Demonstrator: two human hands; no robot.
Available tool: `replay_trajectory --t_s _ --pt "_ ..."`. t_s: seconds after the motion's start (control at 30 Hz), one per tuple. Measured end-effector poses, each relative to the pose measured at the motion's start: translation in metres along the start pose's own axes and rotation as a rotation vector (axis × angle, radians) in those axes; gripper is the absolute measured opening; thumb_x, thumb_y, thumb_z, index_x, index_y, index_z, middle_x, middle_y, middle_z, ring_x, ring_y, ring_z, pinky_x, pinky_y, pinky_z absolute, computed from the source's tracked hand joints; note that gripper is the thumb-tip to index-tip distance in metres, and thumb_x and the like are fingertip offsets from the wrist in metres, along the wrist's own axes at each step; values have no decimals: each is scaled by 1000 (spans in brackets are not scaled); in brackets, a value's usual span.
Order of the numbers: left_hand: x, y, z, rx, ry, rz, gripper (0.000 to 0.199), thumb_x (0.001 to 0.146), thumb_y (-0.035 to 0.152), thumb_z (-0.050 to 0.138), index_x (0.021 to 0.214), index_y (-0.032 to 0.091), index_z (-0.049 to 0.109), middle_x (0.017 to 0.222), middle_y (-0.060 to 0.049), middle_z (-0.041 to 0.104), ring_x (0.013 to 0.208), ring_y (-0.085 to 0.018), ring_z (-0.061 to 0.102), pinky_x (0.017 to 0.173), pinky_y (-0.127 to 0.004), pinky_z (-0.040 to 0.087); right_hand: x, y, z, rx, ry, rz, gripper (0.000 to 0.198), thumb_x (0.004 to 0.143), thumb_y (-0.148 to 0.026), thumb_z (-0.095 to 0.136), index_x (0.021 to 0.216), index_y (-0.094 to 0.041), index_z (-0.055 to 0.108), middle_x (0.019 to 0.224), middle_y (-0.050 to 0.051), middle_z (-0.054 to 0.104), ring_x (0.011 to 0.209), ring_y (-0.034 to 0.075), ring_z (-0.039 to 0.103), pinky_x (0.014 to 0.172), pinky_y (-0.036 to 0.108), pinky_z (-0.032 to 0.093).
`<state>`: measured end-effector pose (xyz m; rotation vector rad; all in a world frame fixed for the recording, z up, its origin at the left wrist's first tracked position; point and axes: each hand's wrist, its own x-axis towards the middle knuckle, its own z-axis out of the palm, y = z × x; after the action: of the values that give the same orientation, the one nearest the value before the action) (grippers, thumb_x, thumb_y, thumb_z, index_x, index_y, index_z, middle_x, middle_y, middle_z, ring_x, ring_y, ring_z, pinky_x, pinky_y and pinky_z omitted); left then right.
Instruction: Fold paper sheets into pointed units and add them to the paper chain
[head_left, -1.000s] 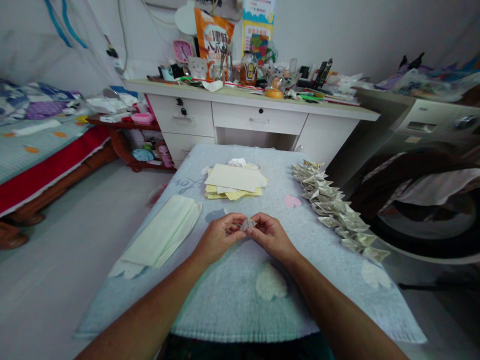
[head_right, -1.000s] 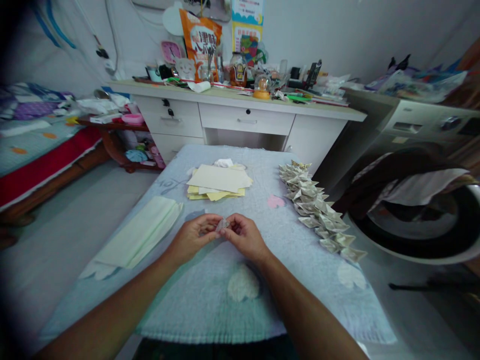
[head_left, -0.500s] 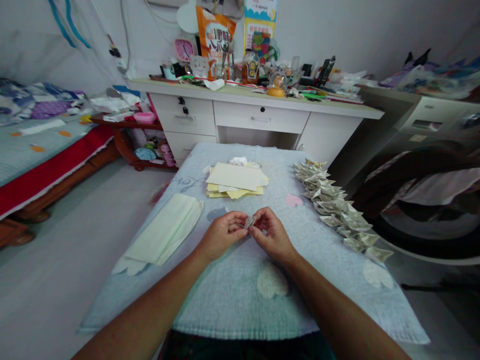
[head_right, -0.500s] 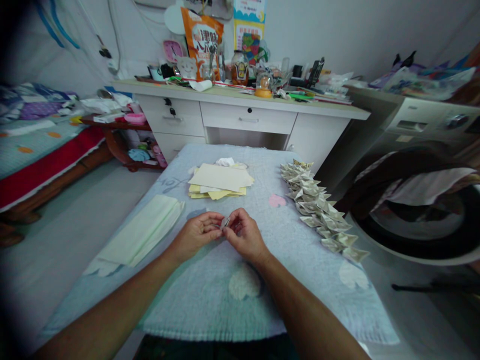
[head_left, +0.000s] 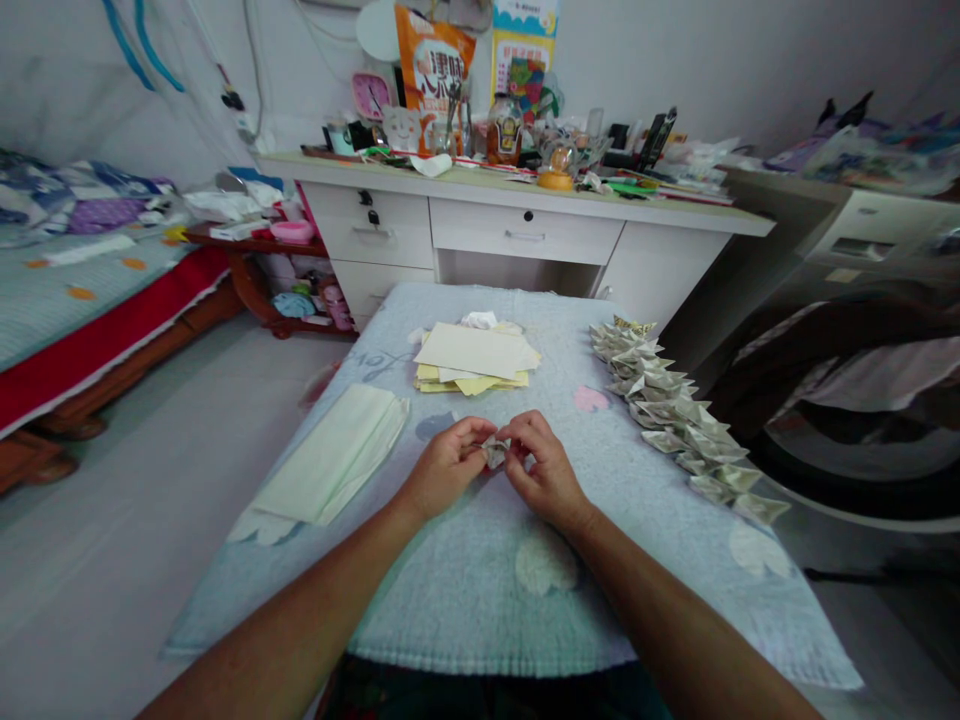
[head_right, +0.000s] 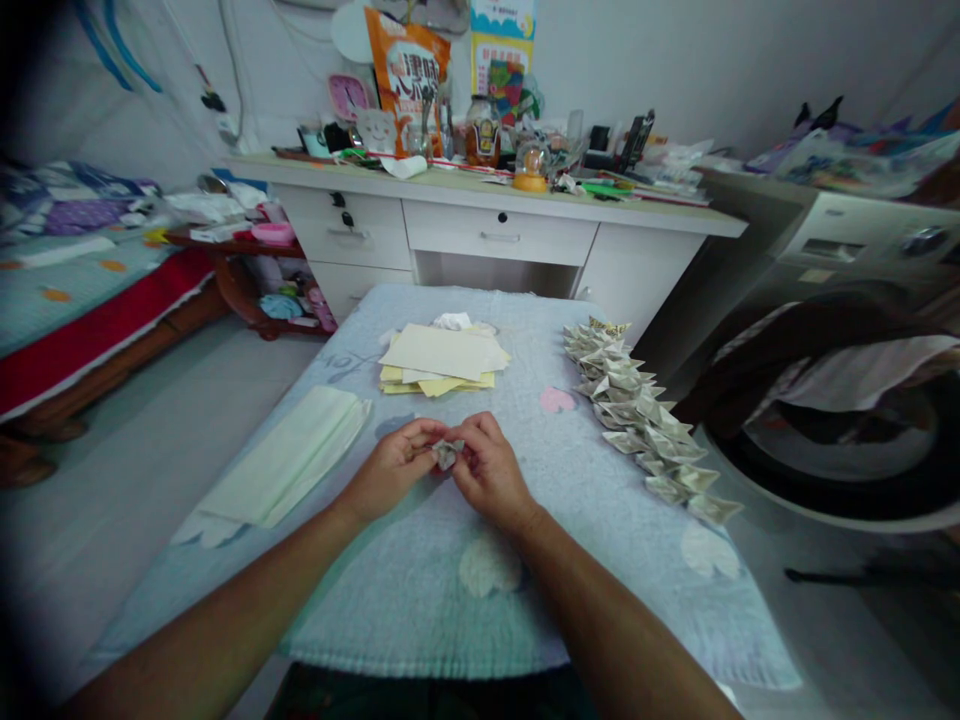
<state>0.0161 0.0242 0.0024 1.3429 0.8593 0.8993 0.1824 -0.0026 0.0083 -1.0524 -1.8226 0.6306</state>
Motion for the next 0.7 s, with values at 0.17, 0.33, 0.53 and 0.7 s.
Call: replay_trajectory --t_s 0.17,0.33,0.53,0.7 --pt "-1 5 -3 -202 -9 -61 29 74 19 61 102 15 55 86 -4 67 71 -13 62 66 -26 50 -2 -1 -2 -57 -59 -65 36 75 -3 48 102 -23 61 99 5 49 88 16 53 76 29 47" --pt "0 2 -6 -288 -52 -75 39 72 21 68 107 16 53 100 -6 65 82 -14 63 73 -26 49 -1 -1 -5 -57 -80 -86 31 75 -6 49 98 -22 62 101 6 49 93 18 53 79 31 47" --pt "2 -1 -5 -144 25 -63 53 65 19 75 111 18 49 97 -1 59 76 -10 62 72 -24 47 1 0 -6 50 1 34 25 80 -15 53 105 -20 56 98 5 52 83 15 52 70 27 45" --pt "1 -1 -5 -111 -11 -52 55 66 19 75 112 20 44 83 4 57 70 -9 61 68 -22 47 3 5 -3 85 -27 166 18 85 -33 60 97 -19 60 83 1 53 73 13 50 66 25 41"
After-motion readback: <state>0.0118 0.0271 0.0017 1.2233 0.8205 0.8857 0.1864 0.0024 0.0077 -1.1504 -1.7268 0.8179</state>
